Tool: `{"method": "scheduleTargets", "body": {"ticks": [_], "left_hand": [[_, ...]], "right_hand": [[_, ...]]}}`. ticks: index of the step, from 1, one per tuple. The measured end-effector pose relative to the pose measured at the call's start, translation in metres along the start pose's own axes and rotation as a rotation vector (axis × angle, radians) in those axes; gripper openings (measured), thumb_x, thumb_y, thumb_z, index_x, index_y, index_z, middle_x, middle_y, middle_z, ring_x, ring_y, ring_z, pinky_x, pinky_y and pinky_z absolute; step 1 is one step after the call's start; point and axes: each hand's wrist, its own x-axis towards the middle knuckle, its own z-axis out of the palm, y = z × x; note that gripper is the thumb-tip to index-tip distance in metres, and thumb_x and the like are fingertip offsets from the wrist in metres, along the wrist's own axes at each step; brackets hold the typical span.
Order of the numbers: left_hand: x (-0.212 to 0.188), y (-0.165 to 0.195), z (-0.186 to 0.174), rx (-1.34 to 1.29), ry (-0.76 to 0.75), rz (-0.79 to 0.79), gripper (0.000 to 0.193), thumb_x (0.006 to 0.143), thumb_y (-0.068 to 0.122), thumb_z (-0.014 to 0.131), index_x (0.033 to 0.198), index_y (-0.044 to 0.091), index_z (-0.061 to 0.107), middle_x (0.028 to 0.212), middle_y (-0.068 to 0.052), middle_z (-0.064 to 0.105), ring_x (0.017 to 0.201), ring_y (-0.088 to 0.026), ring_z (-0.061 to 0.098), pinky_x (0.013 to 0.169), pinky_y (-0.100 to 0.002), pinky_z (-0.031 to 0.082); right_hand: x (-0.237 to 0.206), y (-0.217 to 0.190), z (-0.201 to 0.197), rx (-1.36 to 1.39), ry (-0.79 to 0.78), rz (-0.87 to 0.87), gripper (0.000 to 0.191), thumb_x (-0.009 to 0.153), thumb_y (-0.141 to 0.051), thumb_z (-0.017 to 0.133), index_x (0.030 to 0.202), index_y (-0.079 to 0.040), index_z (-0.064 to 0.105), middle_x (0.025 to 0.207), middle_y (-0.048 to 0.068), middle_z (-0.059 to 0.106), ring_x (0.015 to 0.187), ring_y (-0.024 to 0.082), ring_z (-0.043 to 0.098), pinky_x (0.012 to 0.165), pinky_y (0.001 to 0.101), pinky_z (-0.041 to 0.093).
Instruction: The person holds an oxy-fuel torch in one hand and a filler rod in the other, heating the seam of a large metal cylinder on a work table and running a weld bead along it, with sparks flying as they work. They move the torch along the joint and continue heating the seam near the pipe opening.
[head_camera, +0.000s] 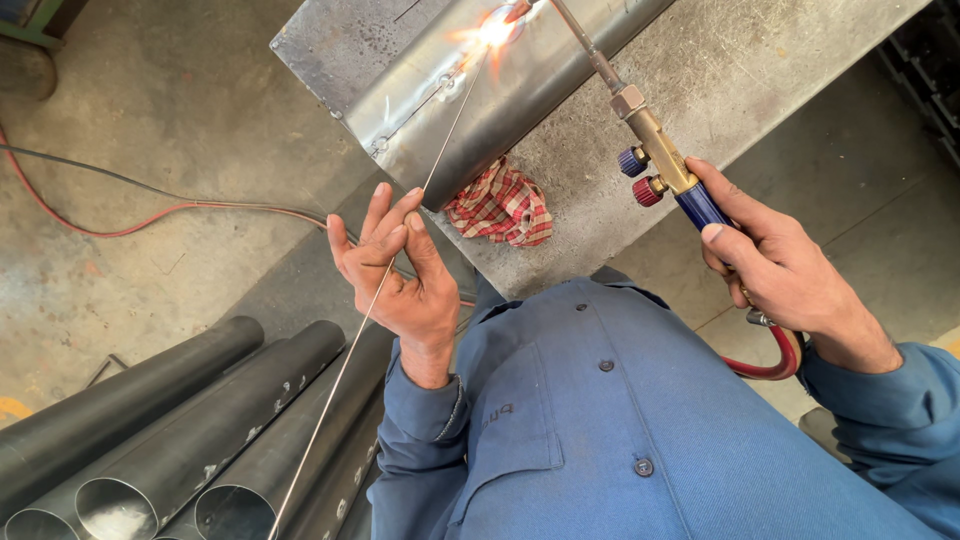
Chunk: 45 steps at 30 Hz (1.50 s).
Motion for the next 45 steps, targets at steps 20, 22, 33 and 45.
{"method": "scheduleTargets", "body": {"ticks": [20, 22, 33, 45], "left_hand": [[0.0, 0.003, 0.0, 0.027, -0.001, -0.006, 0.023, 0.108, 0.001, 0.061, 0.107, 0.01, 0.039, 0.113, -0.012, 0.079, 0.133, -0.028, 0.067, 0.133, -0.047, 0.018], [0.0, 0.004, 0.0, 0.031, -0.003, -0.011, 0.023, 0.108, 0.001, 0.061, 0.108, 0.01, 0.039, 0.113, -0.012, 0.079, 0.133, -0.028, 0.067, 0.133, -0.047, 0.018], [-0.005, 0.009, -0.012, -0.048, 0.004, -0.059, 0.021, 0.109, 0.001, 0.059, 0.113, 0.007, 0.039, 0.119, -0.012, 0.075, 0.14, -0.032, 0.062, 0.129, -0.046, 0.022], [-0.008, 0.007, -0.016, 0.002, 0.04, -0.013, 0.021, 0.107, -0.003, 0.061, 0.108, 0.006, 0.042, 0.111, -0.015, 0.078, 0.128, -0.033, 0.07, 0.126, -0.044, 0.025]], "right_hand": [[-0.001, 0.003, -0.003, 0.033, -0.028, 0.005, 0.07, 0.095, -0.019, 0.046, 0.164, -0.022, 0.034, 0.065, 0.0, 0.046, 0.044, 0.008, 0.041, 0.042, 0.0242, 0.039], [-0.002, 0.003, -0.005, 0.05, -0.037, 0.014, 0.07, 0.094, -0.019, 0.047, 0.164, -0.022, 0.034, 0.066, 0.0, 0.047, 0.045, 0.008, 0.041, 0.042, 0.0241, 0.039], [-0.004, 0.003, 0.0, 0.024, -0.004, -0.008, 0.07, 0.095, -0.018, 0.046, 0.164, -0.022, 0.034, 0.066, 0.0, 0.047, 0.046, 0.007, 0.042, 0.043, 0.0242, 0.04], [-0.004, 0.002, 0.004, 0.015, 0.02, -0.023, 0.068, 0.096, -0.017, 0.046, 0.164, -0.02, 0.035, 0.067, -0.001, 0.047, 0.048, 0.007, 0.042, 0.045, 0.0238, 0.042]]}}
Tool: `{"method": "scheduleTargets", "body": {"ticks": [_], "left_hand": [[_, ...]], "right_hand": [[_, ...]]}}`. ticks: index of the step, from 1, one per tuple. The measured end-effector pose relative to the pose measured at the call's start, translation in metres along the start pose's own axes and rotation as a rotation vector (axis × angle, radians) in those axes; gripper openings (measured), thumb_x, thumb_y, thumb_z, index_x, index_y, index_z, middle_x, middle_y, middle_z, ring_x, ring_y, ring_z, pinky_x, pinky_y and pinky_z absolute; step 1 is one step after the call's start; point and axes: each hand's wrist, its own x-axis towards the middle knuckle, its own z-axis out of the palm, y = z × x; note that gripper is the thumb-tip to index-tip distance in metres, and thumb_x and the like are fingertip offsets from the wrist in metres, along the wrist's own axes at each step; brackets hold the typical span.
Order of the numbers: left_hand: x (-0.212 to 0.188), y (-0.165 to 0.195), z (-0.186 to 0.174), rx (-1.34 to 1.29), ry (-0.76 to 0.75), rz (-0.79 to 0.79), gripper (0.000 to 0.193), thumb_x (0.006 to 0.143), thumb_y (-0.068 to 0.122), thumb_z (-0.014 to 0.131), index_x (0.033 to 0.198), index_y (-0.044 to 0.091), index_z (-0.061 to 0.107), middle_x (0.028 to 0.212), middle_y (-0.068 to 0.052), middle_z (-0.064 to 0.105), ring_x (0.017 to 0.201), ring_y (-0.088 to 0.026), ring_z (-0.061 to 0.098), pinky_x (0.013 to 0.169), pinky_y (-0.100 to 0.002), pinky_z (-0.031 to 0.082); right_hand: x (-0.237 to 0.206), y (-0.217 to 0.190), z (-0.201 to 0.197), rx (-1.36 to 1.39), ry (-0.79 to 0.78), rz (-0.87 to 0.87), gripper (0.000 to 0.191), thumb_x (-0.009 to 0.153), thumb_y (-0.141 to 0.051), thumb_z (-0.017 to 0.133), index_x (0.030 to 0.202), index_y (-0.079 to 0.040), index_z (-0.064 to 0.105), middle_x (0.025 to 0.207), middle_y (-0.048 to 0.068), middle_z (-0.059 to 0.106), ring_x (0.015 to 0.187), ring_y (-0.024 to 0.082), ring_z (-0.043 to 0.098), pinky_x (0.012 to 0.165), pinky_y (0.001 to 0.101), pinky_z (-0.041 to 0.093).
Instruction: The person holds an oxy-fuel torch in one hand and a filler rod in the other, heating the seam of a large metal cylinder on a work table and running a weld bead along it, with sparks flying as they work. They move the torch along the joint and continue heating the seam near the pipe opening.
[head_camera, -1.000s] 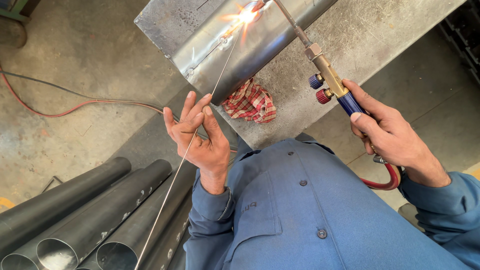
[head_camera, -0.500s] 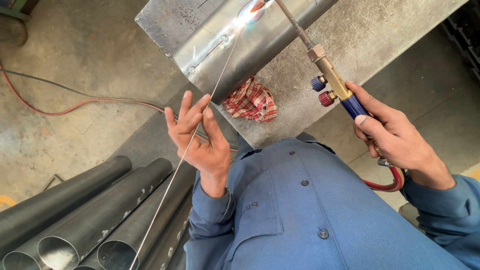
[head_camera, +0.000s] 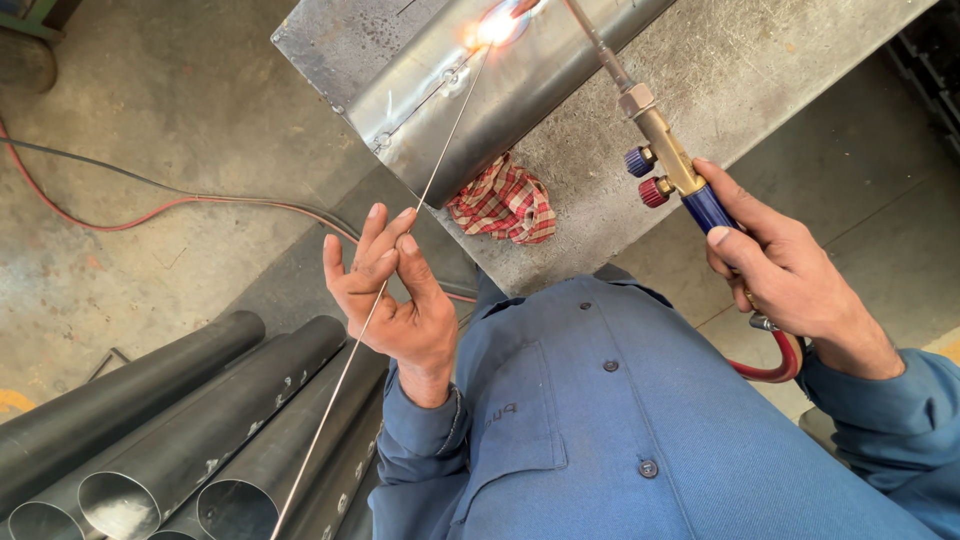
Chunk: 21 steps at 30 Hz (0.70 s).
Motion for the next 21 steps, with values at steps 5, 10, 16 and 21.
{"method": "scheduleTargets", "body": {"ticks": [5, 10, 16, 21], "left_hand": [[0.0028, 0.0029, 0.001, -0.011, -0.003, 0.009, 0.023, 0.107, -0.004, 0.061, 0.108, 0.006, 0.04, 0.111, -0.015, 0.078, 0.129, -0.033, 0.069, 0.128, -0.043, 0.023], [0.0042, 0.0037, 0.0012, -0.004, -0.045, 0.001, 0.024, 0.107, -0.004, 0.06, 0.108, 0.007, 0.039, 0.112, -0.015, 0.078, 0.131, -0.033, 0.068, 0.132, -0.046, 0.02], [0.0029, 0.0027, 0.0025, -0.005, -0.041, -0.002, 0.023, 0.107, -0.003, 0.061, 0.109, 0.007, 0.04, 0.113, -0.015, 0.078, 0.131, -0.031, 0.068, 0.132, -0.046, 0.021], [0.0044, 0.0046, 0.0006, 0.039, -0.044, 0.016, 0.023, 0.107, -0.002, 0.061, 0.109, 0.008, 0.04, 0.113, -0.013, 0.078, 0.131, -0.03, 0.068, 0.131, -0.046, 0.022]], "right_hand": [[0.0001, 0.0002, -0.0001, -0.011, 0.009, -0.001, 0.068, 0.096, -0.017, 0.045, 0.164, -0.02, 0.035, 0.067, 0.0, 0.046, 0.048, 0.007, 0.043, 0.045, 0.0241, 0.042], [-0.0004, 0.0005, 0.0003, -0.014, -0.006, -0.004, 0.068, 0.097, -0.017, 0.045, 0.164, -0.02, 0.034, 0.066, 0.0, 0.045, 0.047, 0.007, 0.043, 0.044, 0.0241, 0.043], [0.0005, 0.0003, 0.0008, -0.01, -0.01, 0.01, 0.068, 0.097, -0.018, 0.046, 0.164, -0.021, 0.035, 0.066, -0.001, 0.046, 0.047, 0.007, 0.042, 0.044, 0.024, 0.042], [0.0008, 0.0006, 0.0007, -0.019, -0.012, 0.006, 0.068, 0.097, -0.018, 0.046, 0.164, -0.021, 0.034, 0.065, -0.001, 0.046, 0.046, 0.007, 0.043, 0.044, 0.024, 0.043]]}}
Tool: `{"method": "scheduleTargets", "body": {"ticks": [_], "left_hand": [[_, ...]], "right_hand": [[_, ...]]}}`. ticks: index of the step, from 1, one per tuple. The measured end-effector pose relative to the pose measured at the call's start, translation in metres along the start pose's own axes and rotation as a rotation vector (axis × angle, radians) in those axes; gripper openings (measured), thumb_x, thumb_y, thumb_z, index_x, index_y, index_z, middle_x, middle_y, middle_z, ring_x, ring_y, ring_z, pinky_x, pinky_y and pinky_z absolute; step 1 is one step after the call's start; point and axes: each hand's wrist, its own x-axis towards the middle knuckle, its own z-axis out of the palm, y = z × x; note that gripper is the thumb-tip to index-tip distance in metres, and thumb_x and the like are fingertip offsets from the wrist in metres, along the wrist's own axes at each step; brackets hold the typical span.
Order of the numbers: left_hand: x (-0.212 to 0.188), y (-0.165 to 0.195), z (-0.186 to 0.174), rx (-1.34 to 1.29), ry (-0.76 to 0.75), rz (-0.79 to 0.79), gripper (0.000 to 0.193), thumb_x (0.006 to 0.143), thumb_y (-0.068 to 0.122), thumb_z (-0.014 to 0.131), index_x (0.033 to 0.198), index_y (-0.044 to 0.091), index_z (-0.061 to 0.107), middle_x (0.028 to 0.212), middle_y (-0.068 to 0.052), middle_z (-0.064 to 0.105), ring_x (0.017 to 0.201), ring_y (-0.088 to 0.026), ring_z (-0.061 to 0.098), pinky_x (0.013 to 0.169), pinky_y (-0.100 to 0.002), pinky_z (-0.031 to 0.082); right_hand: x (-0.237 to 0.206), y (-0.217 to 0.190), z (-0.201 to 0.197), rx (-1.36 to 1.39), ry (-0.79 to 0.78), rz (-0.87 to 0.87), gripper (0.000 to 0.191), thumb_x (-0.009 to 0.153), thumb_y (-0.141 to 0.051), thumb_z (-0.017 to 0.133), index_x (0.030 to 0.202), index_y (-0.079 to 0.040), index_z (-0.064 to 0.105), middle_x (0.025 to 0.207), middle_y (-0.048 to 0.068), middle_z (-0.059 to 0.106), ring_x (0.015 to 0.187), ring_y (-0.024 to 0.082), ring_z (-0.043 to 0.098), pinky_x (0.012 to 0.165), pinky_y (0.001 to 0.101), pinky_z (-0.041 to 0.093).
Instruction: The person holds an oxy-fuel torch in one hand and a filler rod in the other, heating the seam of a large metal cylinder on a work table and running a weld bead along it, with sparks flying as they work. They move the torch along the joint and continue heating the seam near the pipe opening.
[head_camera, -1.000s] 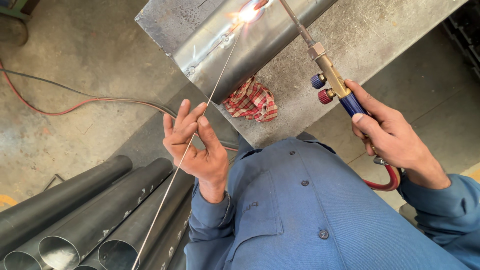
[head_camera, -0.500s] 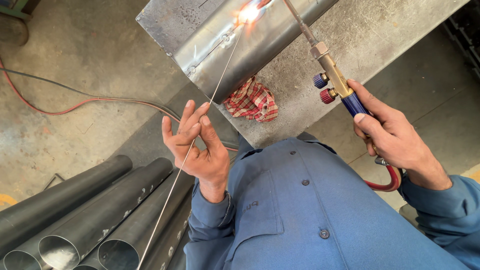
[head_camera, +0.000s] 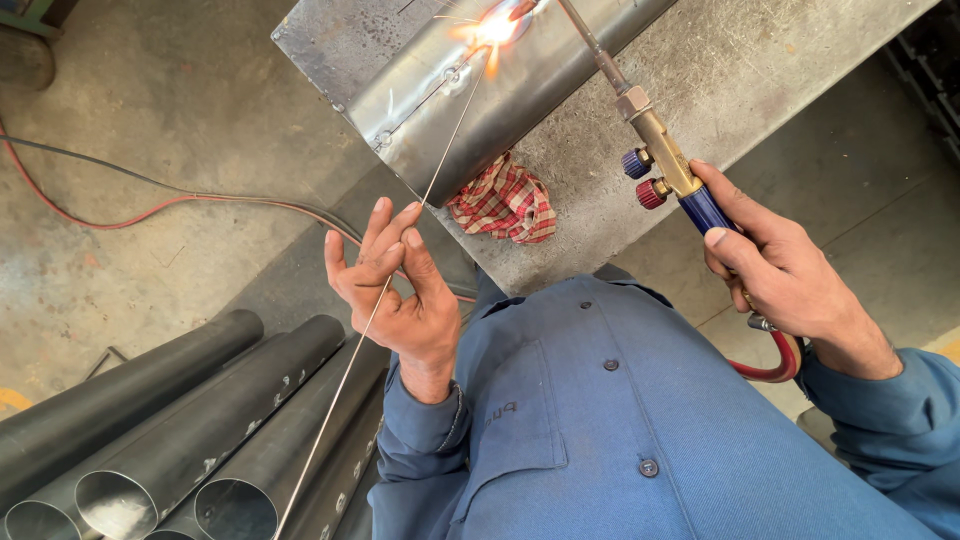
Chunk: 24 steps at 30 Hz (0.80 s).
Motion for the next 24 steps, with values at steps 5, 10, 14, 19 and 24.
{"method": "scheduleTargets", "body": {"ticks": [5, 10, 14, 19, 24], "left_hand": [[0.0006, 0.0004, 0.002, 0.002, 0.006, -0.011, 0.023, 0.107, -0.002, 0.061, 0.109, 0.008, 0.04, 0.113, -0.013, 0.078, 0.13, -0.03, 0.069, 0.131, -0.046, 0.022], [0.0014, 0.001, 0.0014, 0.025, 0.009, 0.001, 0.023, 0.107, -0.001, 0.061, 0.109, 0.008, 0.04, 0.113, -0.013, 0.079, 0.129, -0.029, 0.07, 0.13, -0.045, 0.022], [0.0011, 0.0011, 0.001, 0.026, 0.01, -0.002, 0.023, 0.108, -0.001, 0.061, 0.109, 0.008, 0.04, 0.113, -0.013, 0.078, 0.129, -0.029, 0.069, 0.131, -0.045, 0.022], [0.0013, 0.0009, 0.0013, 0.028, 0.012, -0.005, 0.023, 0.107, -0.001, 0.062, 0.109, 0.008, 0.041, 0.112, -0.013, 0.079, 0.129, -0.029, 0.069, 0.13, -0.045, 0.022], [0.0018, -0.0001, 0.0012, 0.015, 0.003, -0.002, 0.023, 0.108, -0.002, 0.061, 0.108, 0.008, 0.04, 0.113, -0.013, 0.078, 0.13, -0.029, 0.069, 0.131, -0.045, 0.021]], "right_hand": [[0.0005, 0.0006, -0.0005, 0.004, -0.007, 0.002, 0.069, 0.096, -0.019, 0.046, 0.164, -0.021, 0.034, 0.066, -0.001, 0.047, 0.046, 0.007, 0.043, 0.044, 0.0239, 0.042], [0.0008, 0.0013, -0.0008, 0.0, -0.013, -0.015, 0.068, 0.097, -0.019, 0.046, 0.164, -0.021, 0.033, 0.065, -0.001, 0.046, 0.045, 0.007, 0.043, 0.043, 0.0235, 0.042], [0.0005, 0.0017, -0.0011, -0.005, -0.016, -0.006, 0.069, 0.096, -0.019, 0.045, 0.164, -0.021, 0.033, 0.065, -0.001, 0.046, 0.045, 0.007, 0.043, 0.043, 0.0236, 0.042], [0.0013, 0.0015, -0.0009, -0.014, -0.017, -0.01, 0.068, 0.096, -0.02, 0.045, 0.164, -0.021, 0.033, 0.064, -0.001, 0.046, 0.045, 0.007, 0.043, 0.043, 0.0238, 0.042], [0.0011, 0.0017, -0.001, -0.01, -0.026, -0.011, 0.068, 0.097, -0.02, 0.045, 0.164, -0.021, 0.033, 0.064, -0.001, 0.046, 0.045, 0.007, 0.043, 0.043, 0.0237, 0.042]]}}
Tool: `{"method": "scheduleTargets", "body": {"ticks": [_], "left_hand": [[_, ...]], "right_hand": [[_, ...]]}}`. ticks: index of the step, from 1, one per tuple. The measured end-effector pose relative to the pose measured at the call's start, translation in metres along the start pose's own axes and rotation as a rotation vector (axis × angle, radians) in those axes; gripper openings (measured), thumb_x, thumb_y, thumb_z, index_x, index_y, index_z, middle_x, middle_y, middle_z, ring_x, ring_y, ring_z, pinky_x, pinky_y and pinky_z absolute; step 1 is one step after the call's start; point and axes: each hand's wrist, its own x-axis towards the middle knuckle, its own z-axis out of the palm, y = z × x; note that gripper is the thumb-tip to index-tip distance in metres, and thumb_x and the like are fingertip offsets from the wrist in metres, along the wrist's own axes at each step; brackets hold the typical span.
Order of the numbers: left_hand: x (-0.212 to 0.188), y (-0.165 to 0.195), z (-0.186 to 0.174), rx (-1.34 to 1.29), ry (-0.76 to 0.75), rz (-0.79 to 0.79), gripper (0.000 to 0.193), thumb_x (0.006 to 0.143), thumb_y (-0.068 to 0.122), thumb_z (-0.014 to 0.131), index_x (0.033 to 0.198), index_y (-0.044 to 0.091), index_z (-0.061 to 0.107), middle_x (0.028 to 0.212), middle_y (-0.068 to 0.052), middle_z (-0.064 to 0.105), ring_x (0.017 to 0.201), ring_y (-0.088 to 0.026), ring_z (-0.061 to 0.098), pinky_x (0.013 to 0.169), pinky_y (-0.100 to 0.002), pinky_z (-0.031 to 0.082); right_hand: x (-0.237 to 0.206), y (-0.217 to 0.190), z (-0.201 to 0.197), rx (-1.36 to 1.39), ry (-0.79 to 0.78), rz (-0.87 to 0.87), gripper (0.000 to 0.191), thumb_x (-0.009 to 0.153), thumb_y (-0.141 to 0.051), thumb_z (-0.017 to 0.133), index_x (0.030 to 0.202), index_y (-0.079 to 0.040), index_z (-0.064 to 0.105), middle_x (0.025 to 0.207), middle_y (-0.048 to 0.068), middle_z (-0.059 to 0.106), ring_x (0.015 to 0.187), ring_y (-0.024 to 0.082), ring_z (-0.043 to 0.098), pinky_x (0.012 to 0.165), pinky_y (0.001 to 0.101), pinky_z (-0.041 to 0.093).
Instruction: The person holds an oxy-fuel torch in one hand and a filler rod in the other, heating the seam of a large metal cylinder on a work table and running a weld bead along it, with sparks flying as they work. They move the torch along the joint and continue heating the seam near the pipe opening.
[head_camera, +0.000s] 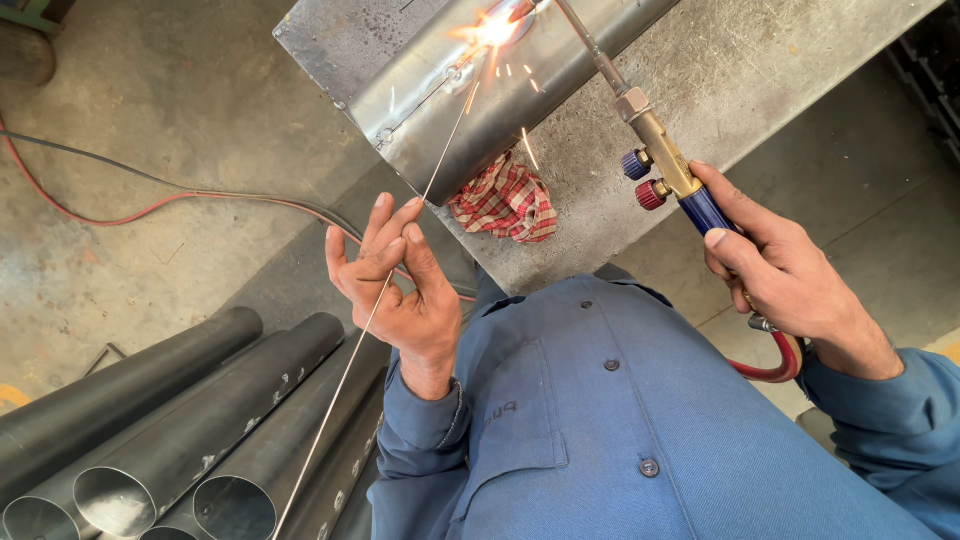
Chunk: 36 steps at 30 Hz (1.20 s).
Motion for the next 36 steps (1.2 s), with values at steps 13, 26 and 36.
{"method": "scheduleTargets", "body": {"ticks": [13, 26, 36], "left_hand": [[-0.0013, -0.0017, 0.0019, -0.007, 0.004, 0.002, 0.024, 0.107, -0.003, 0.061, 0.108, 0.008, 0.039, 0.112, -0.014, 0.078, 0.13, -0.03, 0.069, 0.131, -0.045, 0.02], [-0.0009, 0.0, 0.0025, -0.001, 0.001, -0.005, 0.023, 0.107, -0.002, 0.061, 0.108, 0.008, 0.04, 0.113, -0.013, 0.078, 0.13, -0.029, 0.069, 0.131, -0.045, 0.021], [0.0002, 0.0003, 0.0024, -0.01, -0.018, -0.012, 0.024, 0.108, -0.002, 0.061, 0.109, 0.008, 0.039, 0.114, -0.013, 0.078, 0.131, -0.03, 0.069, 0.132, -0.045, 0.019]], "right_hand": [[-0.0003, -0.0004, 0.0001, 0.007, 0.0, 0.011, 0.069, 0.096, -0.019, 0.046, 0.164, -0.022, 0.033, 0.065, -0.001, 0.047, 0.044, 0.007, 0.042, 0.042, 0.0237, 0.041], [-0.0013, 0.0012, -0.0012, 0.01, -0.01, 0.007, 0.069, 0.096, -0.019, 0.046, 0.164, -0.022, 0.033, 0.065, -0.001, 0.047, 0.045, 0.007, 0.042, 0.042, 0.0238, 0.04], [-0.0023, -0.0025, 0.001, 0.001, 0.012, 0.02, 0.069, 0.096, -0.019, 0.046, 0.164, -0.021, 0.034, 0.066, -0.001, 0.046, 0.046, 0.007, 0.042, 0.043, 0.0234, 0.041]]}}
